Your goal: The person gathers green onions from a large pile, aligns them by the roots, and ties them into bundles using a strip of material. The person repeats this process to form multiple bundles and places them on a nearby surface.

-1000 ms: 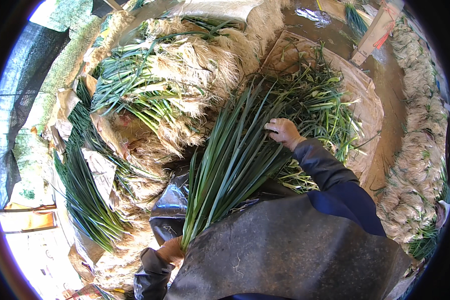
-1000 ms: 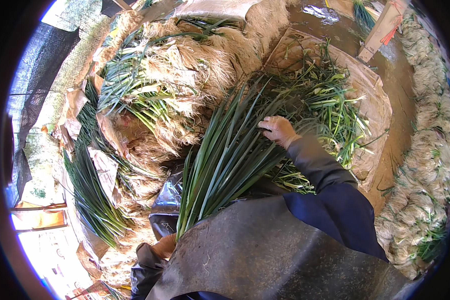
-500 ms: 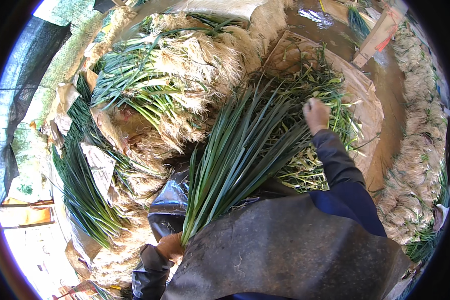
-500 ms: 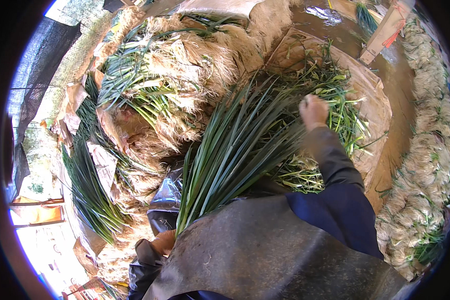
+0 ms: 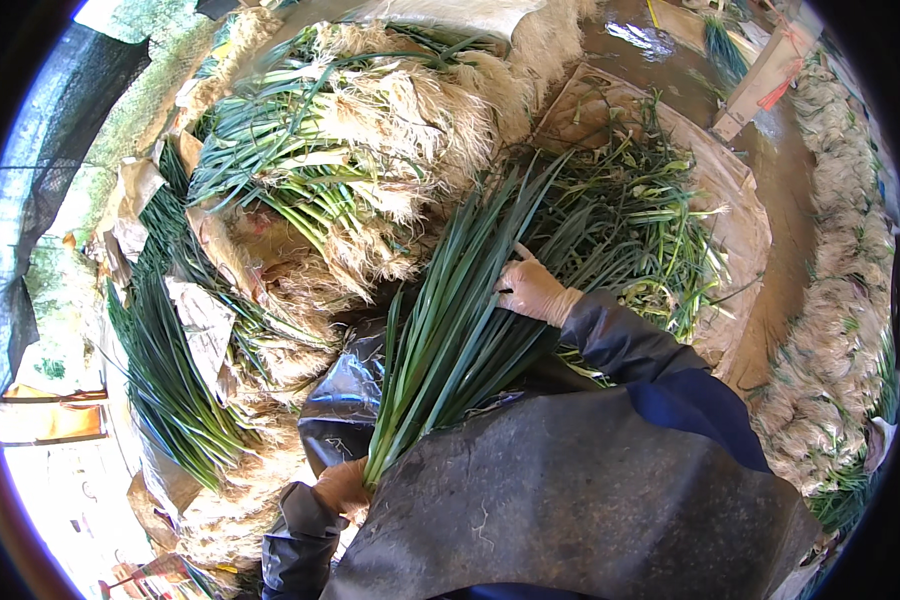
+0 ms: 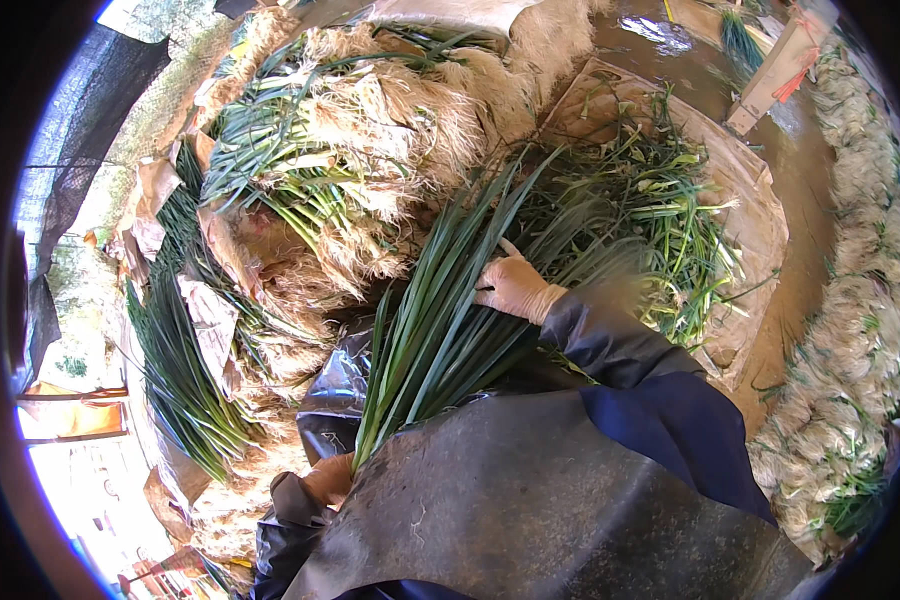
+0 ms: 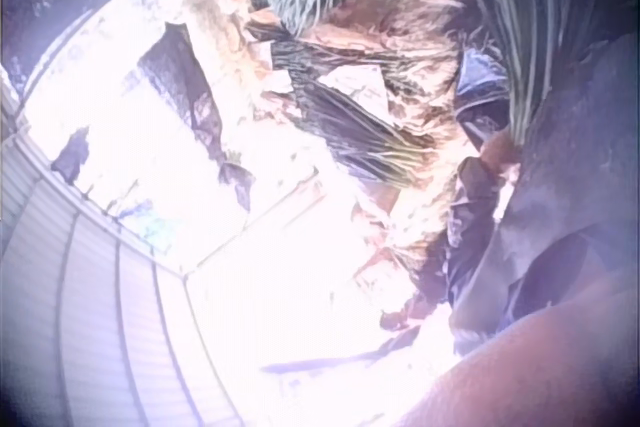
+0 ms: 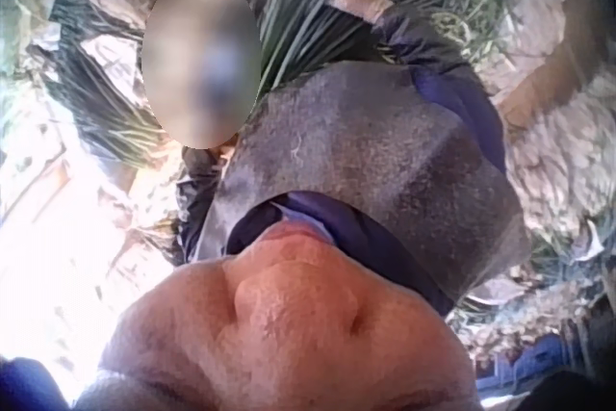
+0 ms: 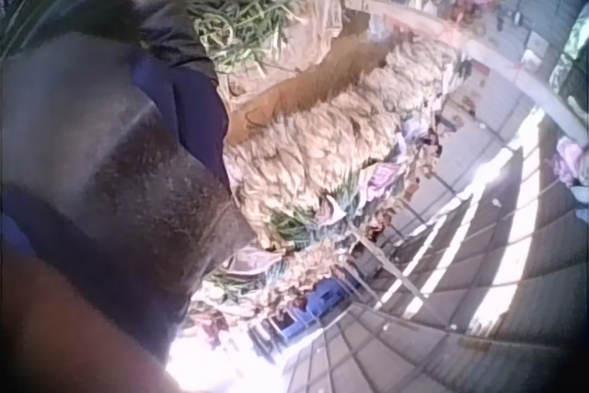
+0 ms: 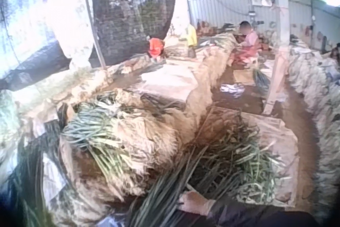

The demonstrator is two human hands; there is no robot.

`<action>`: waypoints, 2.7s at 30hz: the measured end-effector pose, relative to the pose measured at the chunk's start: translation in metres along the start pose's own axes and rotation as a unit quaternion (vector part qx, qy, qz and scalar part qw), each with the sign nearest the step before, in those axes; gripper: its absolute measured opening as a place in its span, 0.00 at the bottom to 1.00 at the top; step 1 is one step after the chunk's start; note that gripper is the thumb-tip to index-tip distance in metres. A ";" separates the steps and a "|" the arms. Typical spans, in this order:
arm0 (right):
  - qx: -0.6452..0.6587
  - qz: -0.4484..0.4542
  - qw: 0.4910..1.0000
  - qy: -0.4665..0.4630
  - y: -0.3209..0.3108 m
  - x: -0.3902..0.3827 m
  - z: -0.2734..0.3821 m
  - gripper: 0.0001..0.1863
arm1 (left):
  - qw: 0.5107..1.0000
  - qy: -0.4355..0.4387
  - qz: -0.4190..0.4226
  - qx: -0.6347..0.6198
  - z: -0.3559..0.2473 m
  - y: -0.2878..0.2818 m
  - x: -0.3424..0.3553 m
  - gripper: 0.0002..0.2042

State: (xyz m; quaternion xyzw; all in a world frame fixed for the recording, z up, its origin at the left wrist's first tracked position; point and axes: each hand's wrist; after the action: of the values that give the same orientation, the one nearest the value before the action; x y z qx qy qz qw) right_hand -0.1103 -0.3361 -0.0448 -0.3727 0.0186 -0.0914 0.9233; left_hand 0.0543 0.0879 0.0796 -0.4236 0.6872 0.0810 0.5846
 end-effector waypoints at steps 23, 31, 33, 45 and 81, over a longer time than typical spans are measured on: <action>-0.059 -0.313 0.946 0.055 -0.066 -0.072 -0.015 0.12 | 0.991 0.076 0.002 -0.112 0.044 0.015 0.023 0.27; 0.040 0.063 0.993 -0.094 0.074 0.021 0.018 0.30 | 0.952 0.083 0.177 -0.236 0.026 -0.044 -0.017 0.12; -0.021 0.175 0.982 0.066 0.080 0.009 -0.052 0.31 | 0.952 0.021 0.278 -0.128 0.026 -0.051 -0.032 0.10; -0.055 0.318 0.739 0.592 0.111 -0.448 -0.250 0.26 | 0.884 0.202 0.026 -0.421 -0.078 -0.119 -0.026 0.18; 0.244 -0.350 0.902 0.067 0.017 -0.057 0.039 0.16 | 0.265 0.417 0.218 -0.842 -0.263 -0.126 0.007 0.24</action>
State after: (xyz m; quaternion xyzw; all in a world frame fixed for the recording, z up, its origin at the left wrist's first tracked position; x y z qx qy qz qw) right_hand -0.1593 -0.2872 -0.0305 -0.1109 -0.0746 -0.4352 0.8904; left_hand -0.0534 -0.1543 0.2023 -0.4883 0.4495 0.5509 -0.5059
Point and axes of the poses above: each hand's wrist, its own x-axis towards the middle knuckle, its own y-axis out of the palm, z = x × y, and after that the axes turned 2 degrees about z, right-handed
